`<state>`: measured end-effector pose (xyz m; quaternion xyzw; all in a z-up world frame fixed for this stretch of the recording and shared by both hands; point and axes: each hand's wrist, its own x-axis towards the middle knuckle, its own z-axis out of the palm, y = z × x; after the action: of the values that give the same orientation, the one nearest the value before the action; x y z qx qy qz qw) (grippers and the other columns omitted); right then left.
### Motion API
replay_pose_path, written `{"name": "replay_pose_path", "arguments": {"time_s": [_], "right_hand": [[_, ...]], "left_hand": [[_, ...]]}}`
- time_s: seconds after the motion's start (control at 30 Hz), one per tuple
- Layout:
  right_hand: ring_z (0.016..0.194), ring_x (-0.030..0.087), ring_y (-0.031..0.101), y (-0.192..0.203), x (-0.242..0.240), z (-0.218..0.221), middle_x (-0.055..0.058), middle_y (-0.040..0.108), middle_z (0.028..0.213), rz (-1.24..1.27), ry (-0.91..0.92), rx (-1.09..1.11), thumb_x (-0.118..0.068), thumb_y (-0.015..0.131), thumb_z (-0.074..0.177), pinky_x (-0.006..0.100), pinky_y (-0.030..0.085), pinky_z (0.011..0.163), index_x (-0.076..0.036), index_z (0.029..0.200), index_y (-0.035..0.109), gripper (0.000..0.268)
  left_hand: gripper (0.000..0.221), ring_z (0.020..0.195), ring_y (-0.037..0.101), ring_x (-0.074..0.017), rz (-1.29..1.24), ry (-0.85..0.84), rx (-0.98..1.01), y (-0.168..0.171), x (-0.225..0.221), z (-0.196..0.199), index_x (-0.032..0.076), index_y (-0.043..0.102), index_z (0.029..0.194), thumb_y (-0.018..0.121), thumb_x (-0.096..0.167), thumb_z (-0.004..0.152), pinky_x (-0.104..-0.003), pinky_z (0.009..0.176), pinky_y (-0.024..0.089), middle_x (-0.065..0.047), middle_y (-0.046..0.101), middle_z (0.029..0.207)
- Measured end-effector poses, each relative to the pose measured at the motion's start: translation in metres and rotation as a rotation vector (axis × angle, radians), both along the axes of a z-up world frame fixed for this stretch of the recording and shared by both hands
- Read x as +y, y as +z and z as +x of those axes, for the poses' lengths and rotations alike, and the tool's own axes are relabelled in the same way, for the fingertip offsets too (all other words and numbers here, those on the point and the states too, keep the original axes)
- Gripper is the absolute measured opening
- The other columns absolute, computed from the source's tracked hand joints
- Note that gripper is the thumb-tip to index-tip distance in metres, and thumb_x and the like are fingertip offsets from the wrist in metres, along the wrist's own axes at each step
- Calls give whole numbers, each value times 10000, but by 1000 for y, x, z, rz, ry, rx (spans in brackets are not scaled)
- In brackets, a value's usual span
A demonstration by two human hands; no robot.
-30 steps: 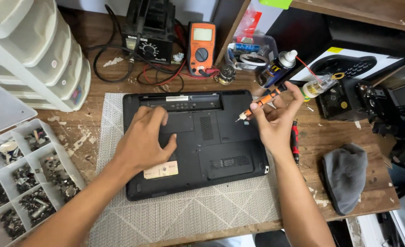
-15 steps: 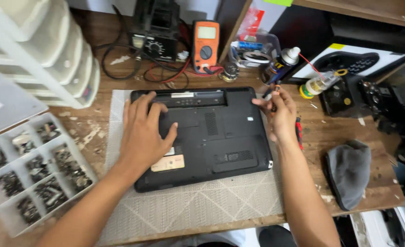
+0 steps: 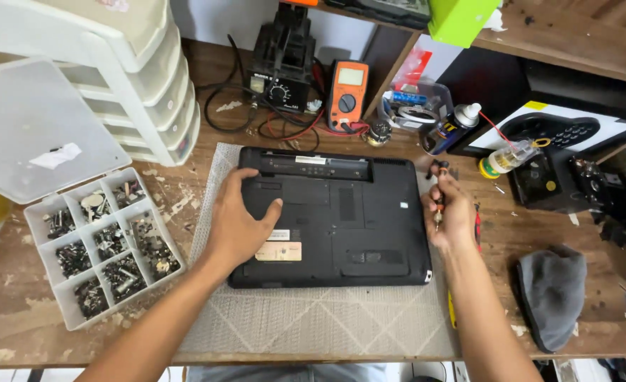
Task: The person is disassembling a laptop by unscrewing the bottom panel screws using a precision screwdriver and organizing the removed screws in a plastic bin.
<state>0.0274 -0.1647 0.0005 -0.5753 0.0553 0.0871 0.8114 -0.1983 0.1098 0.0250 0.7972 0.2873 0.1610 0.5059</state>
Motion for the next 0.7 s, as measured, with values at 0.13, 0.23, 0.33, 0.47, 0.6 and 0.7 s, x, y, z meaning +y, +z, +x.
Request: {"name": "replay_pose_path", "arguments": {"time_s": [0.13, 0.23, 0.33, 0.47, 0.6, 0.7], "right_hand": [[571, 88, 458, 3, -8, -11, -7, 401, 683, 12, -20, -18, -114, 573, 1011, 131, 369, 465, -16, 1160, 666, 200], [551, 124, 405, 3, -14, -14, 27, 380, 663, 75, -58, 21, -137, 604, 1019, 142, 341, 471, -33, 1079, 665, 135], [538, 97, 382, -7, -19, -11, 9, 365, 671, 51, -17, 9, -137, 535, 1037, 111, 330, 467, -16, 1194, 632, 220], [536, 77, 412, 5, -12, -26, 3, 390, 676, 34, -18, 2, -115, 560, 1015, 111, 349, 451, -7, 1180, 644, 214], [508, 92, 427, 7, -12, -37, 13, 395, 656, -101, 15, -51, -131, 545, 1039, 121, 348, 431, -19, 1207, 630, 220], [567, 186, 654, -18, -17, -25, 61, 503, 646, -255, -2, -266, -94, 520, 1054, 170, 496, 534, -27, 1274, 594, 241]], "left_hand": [[581, 1404, 433, -521, 22, 1, 11, -1, 2, 1, 91, 539, 1342, 793, 213, 834, -630, 1093, 405, -336, 423, 1502], [538, 1403, 450, -497, 16, -3, 14, 1, 6, 1, 109, 572, 1311, 797, 234, 839, -618, 1086, 419, -310, 446, 1502], [471, 1372, 458, -548, 9, 2, -20, 5, 6, 0, 59, 602, 1256, 785, 189, 841, -636, 1079, 414, -356, 469, 1459], [396, 1341, 485, -560, 46, -7, -35, 9, 8, -1, 49, 650, 1180, 795, 152, 827, -639, 1063, 427, -367, 499, 1423], [362, 1310, 493, -590, 105, -24, -37, 5, 11, 1, 39, 666, 1143, 802, 113, 816, -655, 1044, 432, -379, 497, 1403], [463, 1332, 495, -538, 237, -64, -10, -15, 13, 5, 109, 624, 1225, 814, 209, 814, -611, 1097, 403, -307, 491, 1425]]}}
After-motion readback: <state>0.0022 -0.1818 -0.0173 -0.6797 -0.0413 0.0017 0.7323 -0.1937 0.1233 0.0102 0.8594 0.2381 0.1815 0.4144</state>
